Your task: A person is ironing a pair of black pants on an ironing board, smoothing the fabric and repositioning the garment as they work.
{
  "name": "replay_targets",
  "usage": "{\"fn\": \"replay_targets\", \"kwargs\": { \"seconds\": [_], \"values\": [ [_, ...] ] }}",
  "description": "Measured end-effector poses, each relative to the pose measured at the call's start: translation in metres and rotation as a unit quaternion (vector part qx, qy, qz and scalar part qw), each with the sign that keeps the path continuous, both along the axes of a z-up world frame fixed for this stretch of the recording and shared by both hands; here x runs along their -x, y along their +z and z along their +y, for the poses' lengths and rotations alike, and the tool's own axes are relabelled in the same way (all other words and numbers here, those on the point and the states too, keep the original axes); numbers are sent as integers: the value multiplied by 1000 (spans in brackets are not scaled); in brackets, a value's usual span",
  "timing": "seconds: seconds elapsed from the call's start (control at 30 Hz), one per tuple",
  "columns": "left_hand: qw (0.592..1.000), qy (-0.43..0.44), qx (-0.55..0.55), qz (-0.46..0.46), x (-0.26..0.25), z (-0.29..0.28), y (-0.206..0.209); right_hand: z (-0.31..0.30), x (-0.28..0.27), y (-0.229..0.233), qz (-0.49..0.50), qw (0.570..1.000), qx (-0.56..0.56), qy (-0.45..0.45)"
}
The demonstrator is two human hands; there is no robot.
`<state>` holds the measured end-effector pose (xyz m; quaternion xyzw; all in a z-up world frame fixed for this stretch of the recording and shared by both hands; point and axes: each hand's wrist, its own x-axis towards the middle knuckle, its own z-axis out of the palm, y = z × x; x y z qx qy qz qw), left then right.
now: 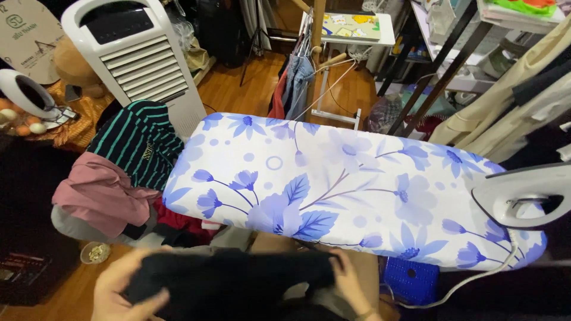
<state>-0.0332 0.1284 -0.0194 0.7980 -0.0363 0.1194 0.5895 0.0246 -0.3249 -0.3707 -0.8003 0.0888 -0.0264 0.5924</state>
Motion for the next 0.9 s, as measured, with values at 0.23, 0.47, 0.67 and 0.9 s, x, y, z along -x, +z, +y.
{"fn": "replay_targets", "kwargs": {
  "seconds": [0.23,0.47,0.67,0.9],
  "values": [
    [965,79,239,-68,-27,4,-21,-127,37,81,38,979,-125,157],
    [970,-25,229,-81,-37,17,-35,-170,76,190,185,950,24,249],
    [983,123,-37,-134,-46,13,-37,-231,88,153,201,952,196,120],
    [938,246,-110,-217,-60,28,-45,-261,112,179,104,967,183,-144]
  ]
}}
